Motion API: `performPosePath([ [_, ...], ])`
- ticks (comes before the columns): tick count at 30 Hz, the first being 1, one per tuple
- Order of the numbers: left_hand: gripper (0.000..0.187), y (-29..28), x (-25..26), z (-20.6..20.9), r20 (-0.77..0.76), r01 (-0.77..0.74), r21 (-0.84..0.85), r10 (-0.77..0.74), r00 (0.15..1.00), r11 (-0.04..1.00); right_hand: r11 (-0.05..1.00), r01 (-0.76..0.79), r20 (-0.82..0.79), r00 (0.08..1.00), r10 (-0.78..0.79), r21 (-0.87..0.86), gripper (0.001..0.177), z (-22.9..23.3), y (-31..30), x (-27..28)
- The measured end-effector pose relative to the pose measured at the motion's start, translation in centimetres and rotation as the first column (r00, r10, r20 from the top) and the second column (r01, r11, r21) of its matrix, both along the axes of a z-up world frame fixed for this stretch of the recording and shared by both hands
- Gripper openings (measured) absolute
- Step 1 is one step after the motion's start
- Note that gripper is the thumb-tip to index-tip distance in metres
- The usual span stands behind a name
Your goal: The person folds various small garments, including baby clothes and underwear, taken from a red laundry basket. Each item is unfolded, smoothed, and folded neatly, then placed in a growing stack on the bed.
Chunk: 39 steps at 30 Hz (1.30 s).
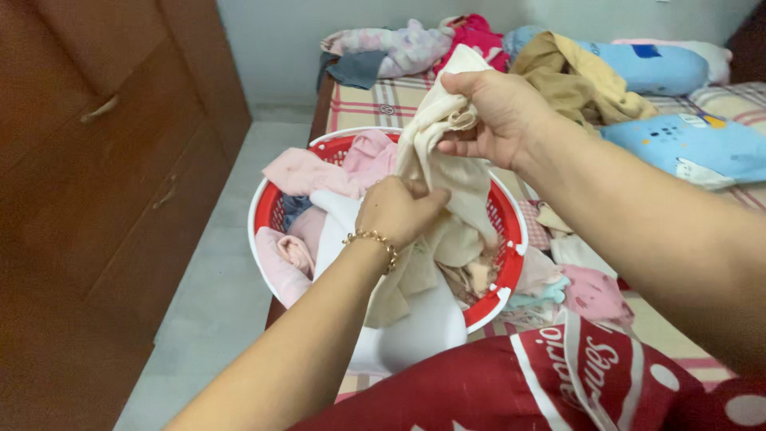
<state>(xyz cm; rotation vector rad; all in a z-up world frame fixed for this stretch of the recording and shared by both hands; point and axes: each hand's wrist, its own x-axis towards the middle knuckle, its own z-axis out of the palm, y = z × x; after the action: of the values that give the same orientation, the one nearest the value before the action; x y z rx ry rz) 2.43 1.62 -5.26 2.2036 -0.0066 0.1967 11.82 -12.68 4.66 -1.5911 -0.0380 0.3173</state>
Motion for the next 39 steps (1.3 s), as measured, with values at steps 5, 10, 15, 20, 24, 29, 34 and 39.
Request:
performPosePath([
  [5,0.045,2.6,-2.8,-0.8,-0.021,-0.214,-0.135,0.213,0.977,0.967,0.972,-0.216,-0.013,0.976,0.218,0.094,0.023,2.7,5.8,2.1],
  [10,0.063,4.6,-4.2,3.5,0.346,-0.596,-0.185,0.619,0.705,0.782,0.856,-0.451,0.080,0.891,0.446,0.253,0.022,6.4,11.7,2.0],
  [15,0.047,4.8,-4.2,6.8,0.426,-0.744,-0.231,0.752,0.503,0.627,0.864,-0.447,0.083,0.894,0.441,0.232,0.024,6.4,11.2,0.8],
  [20,0.045,2.4,-4.5,5.8,0.188,-0.747,-0.048,0.741,0.645,0.663,0.832,-0.448,0.156,0.894,0.420,0.327,0.023,7.0,9.4,2.4],
  [24,0.047,1.2,-5.4,3.9,0.194,-0.697,-0.024,0.687,0.700,0.717,0.801,-0.531,0.208,0.847,0.490,0.276,0.026,7.6,8.3,5.2],
  [29,0.044,2.5,-8.1,3.2,0.143,-0.755,-0.053,0.753,0.642,0.654,0.828,-0.434,-0.028,0.880,0.473,0.354,0.028,5.0,9.9,5.2],
  [34,0.020,5.7,-11.7,5.0,0.544,-0.847,0.007,0.709,0.450,0.532,0.591,-0.660,0.285,0.743,0.606,0.464,0.025,5.7,11.0,6.9],
  [39,0.018,5.5,-15.0,3.6,0.658,-0.840,0.244,0.554,0.511,0.485,0.669,-0.596,0.247,0.799,0.548,0.444,0.028,2.3,5.9,9.8],
])
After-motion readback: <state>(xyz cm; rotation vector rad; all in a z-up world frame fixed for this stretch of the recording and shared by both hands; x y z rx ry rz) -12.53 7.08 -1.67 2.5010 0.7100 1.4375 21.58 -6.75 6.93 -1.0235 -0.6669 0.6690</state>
